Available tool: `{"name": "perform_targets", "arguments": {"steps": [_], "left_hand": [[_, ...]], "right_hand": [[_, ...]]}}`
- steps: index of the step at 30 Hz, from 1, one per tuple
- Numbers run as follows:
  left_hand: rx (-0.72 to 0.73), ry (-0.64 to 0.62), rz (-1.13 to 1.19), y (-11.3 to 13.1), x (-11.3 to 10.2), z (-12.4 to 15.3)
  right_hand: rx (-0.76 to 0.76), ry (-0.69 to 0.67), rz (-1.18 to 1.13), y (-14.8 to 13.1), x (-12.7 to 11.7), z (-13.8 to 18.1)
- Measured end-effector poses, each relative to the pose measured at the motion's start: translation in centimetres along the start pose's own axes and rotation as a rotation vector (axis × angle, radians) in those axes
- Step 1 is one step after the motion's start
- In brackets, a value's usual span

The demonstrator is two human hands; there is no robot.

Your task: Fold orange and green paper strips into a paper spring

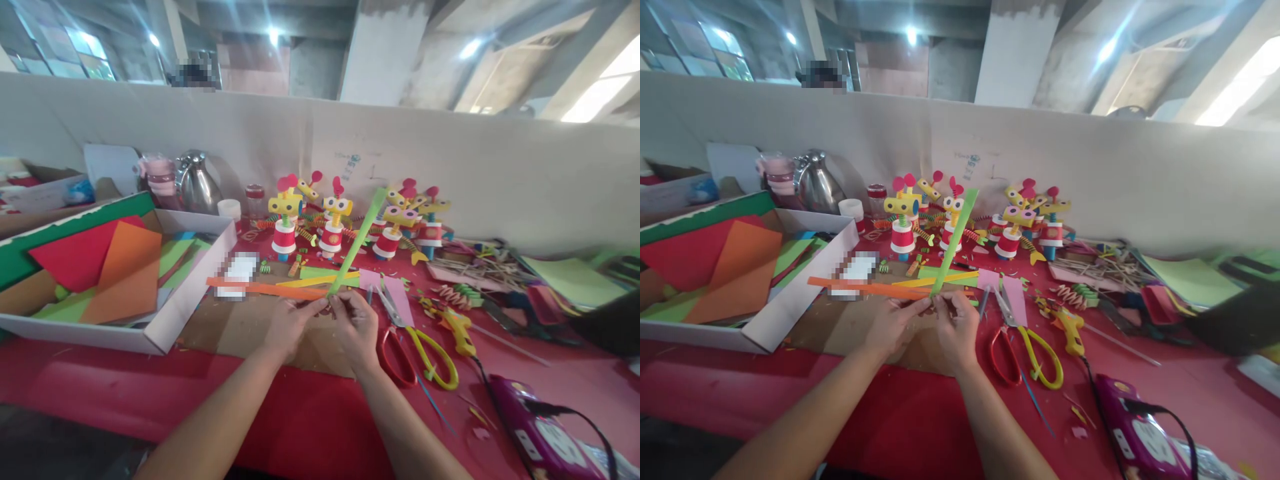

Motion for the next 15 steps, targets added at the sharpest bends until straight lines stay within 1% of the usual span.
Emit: {"name": "perform_targets", "arguments": {"steps": [3,8,12,15], "left_hand": [[-0.031,0.02,0.013,-0.3,0.0,0.0],[-0.072,0.025,0.023,-1.3,-0.2,-0.4],[-0.112,0.033,0.017,-2.0,-0.7,-0.6],[-0.147,0.024,0.084,-2.2,-0.6,-0.6]], "right_hand": [[-0.045,0.003,0.075,-0.2,0.0,0.1],[-0.072,0.001,0.112,-0.1,0.1,0.1],[-0.058,0.02,0.129,0.1,-0.1,0.2],[-0.009,0.004,0.081,0.4,0.2,0.3]]}}
Point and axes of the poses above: each hand's wrist, its own z-axis away from the middle knuckle, its own x-axis out of the palm, y = z × x, the point moved 9 cm from there along -z, towards the middle knuckle, and after that the axes turned 4 degrees about y, right-handed, at the moved point
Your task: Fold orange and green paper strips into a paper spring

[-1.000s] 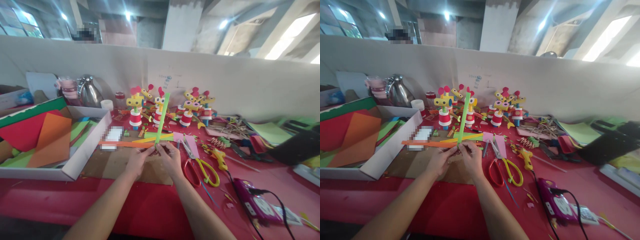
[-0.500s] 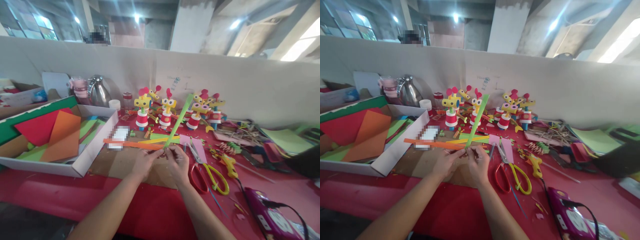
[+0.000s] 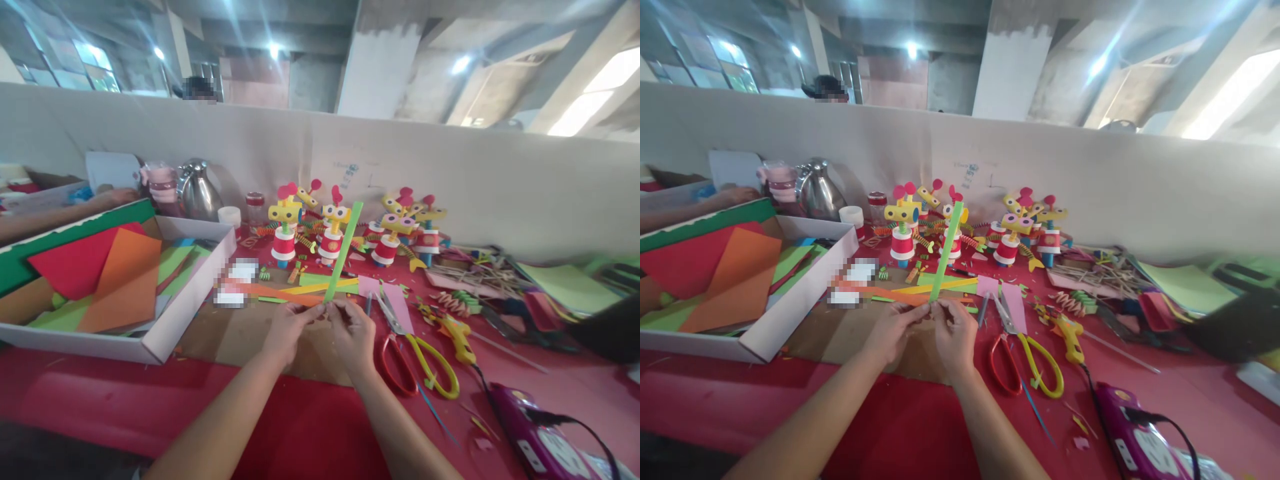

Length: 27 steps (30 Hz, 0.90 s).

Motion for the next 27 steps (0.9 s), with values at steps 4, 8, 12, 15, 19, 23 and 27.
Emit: {"name": "perform_targets", "arguments": {"steps": [4,8,12,15,19,23,27], "left_hand": [[-0.082,0.026,0.195,-0.1,-0.2,-0.1],[-0.165,0.055,0.288,-0.6,-0.5,-0.5],[-0.174,0.015,0.286,-1.0,-0.4,-0.7],[-0.138,0.025,0.26,-1.0,-0.5,-0.8],[-0.097,0.029,0.267,-0.6,-0.2,-0.6],[-0.053,0.001,0.247,0.1,0.3,-0.3],[-0.063,0.012,0.264,-0.1,0.0,-0.4]], "right_hand": [[0.16,-0.061,-0.206,1.1,0.9,-0.1],[0.2,-0.113,-0.276,1.2,1.3,-0.3],[0.069,-0.207,-0.02,0.0,1.5,-0.1],[-0.011,-0.229,0.116,-0.5,1.7,0.1],[0.075,-0.247,-0.068,0.4,2.2,0.1],[0.16,-0.234,-0.238,1.2,2.5,0.1],[0.157,-0.271,-0.228,1.1,2.7,0.0]]}}
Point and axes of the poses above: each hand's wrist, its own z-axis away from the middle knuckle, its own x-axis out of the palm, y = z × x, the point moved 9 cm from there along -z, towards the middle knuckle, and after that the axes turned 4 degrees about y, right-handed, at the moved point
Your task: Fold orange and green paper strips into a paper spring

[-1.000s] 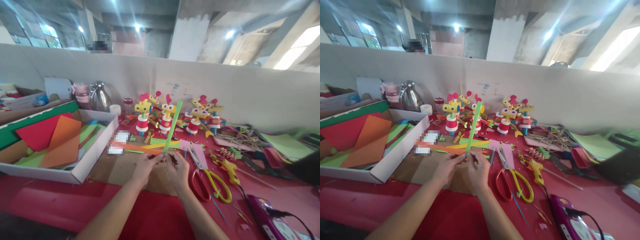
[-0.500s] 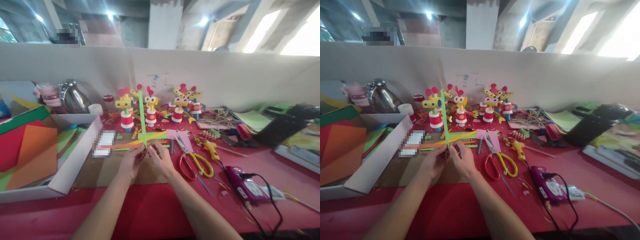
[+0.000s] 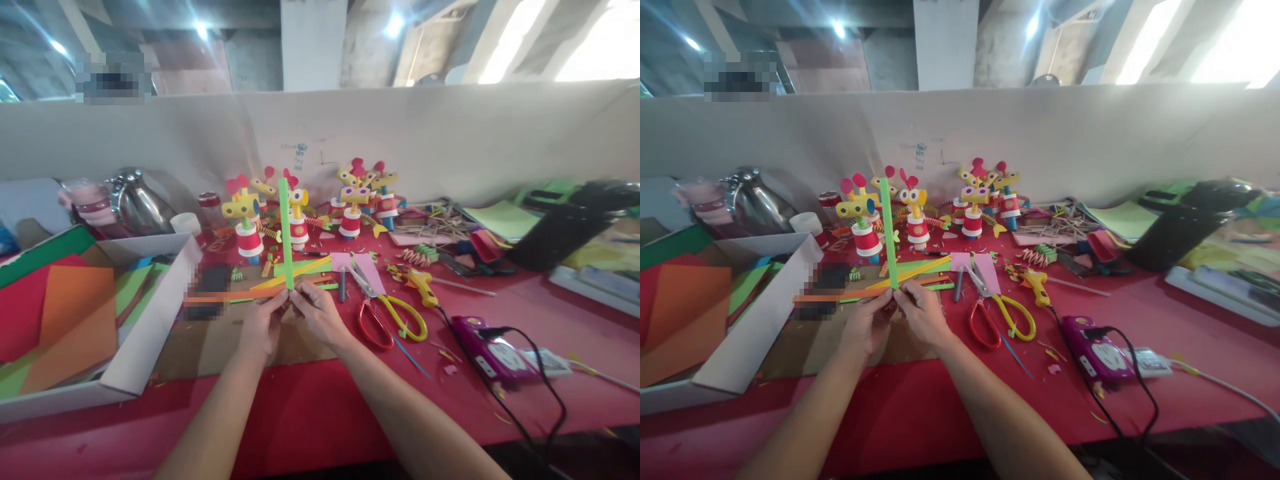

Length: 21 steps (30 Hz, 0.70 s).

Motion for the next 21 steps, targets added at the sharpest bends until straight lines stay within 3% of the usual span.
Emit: {"name": "perform_targets", "arguments": {"steps": [4,7,13,18,21], "left_hand": [[-0.055,0.044,0.064,-0.4,-0.7,-0.3],[-0.044,0.084,0.093,-0.2,-1.1,-0.3],[0.036,0.022,-0.03,0.1,-0.2,-0.1],[0.128,-0.016,-0.164,0.5,0.3,0.1],[0.098,-0.039,-0.11,0.2,0.4,0.0]], "right_hand": [[0.068,0.029,-0.106,0.1,-0.7,-0.2],[0.012,0.103,-0.105,-0.5,-1.5,-0.2],[-0.081,0.112,0.028,-0.9,-0.8,0.2],[-0.037,0.13,-0.05,-0.6,-0.8,0.4],[-0.031,0.143,-0.09,-0.6,-0.8,0.4]]}}
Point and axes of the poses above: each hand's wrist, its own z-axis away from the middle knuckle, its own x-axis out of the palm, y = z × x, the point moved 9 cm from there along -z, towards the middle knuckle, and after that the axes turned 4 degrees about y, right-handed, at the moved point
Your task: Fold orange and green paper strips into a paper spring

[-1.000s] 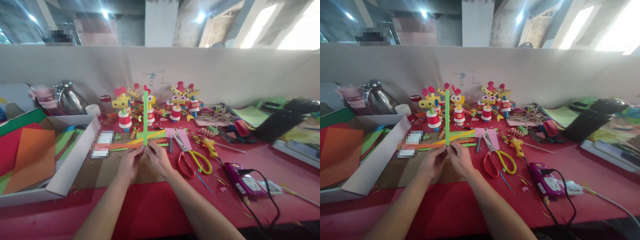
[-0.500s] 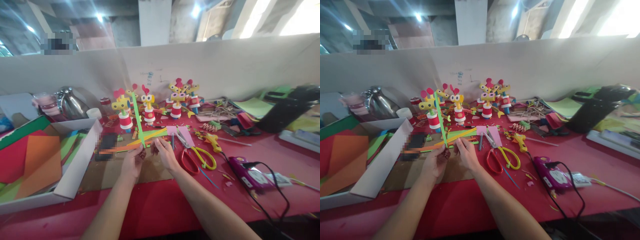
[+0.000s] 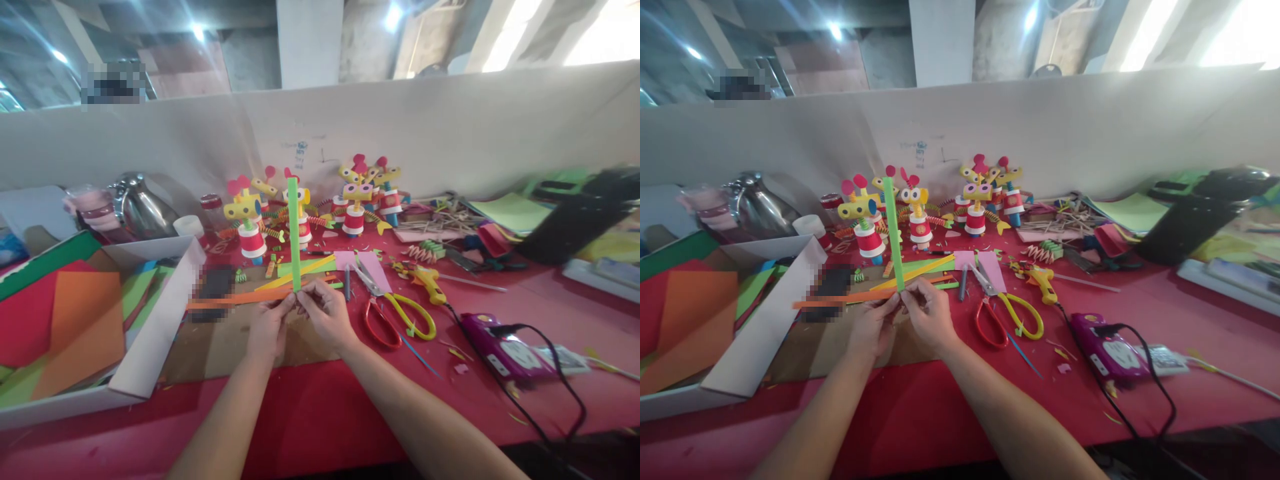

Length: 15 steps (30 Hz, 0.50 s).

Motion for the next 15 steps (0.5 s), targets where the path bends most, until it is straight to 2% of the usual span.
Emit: {"name": "perform_targets", "arguments": {"steps": [3,7,11,15], "left_hand": [[-0.052,-0.01,0.072,-0.34,0.06,-0.05],[-0.069,-0.019,0.057,-0.04,0.1,-0.02],[-0.093,-0.082,0.037,0.09,0.64,0.04],[-0.087,-0.094,0.029,0.14,0.88,0.11]], "right_hand": [[0.026,0.01,-0.077,0.36,0.06,-0.11],[0.057,-0.005,-0.161,0.93,0.26,-0.39],[0.07,0.025,-0.182,0.96,-0.18,-0.66],[0.076,0.034,-0.18,0.75,-0.33,-0.72]]}}
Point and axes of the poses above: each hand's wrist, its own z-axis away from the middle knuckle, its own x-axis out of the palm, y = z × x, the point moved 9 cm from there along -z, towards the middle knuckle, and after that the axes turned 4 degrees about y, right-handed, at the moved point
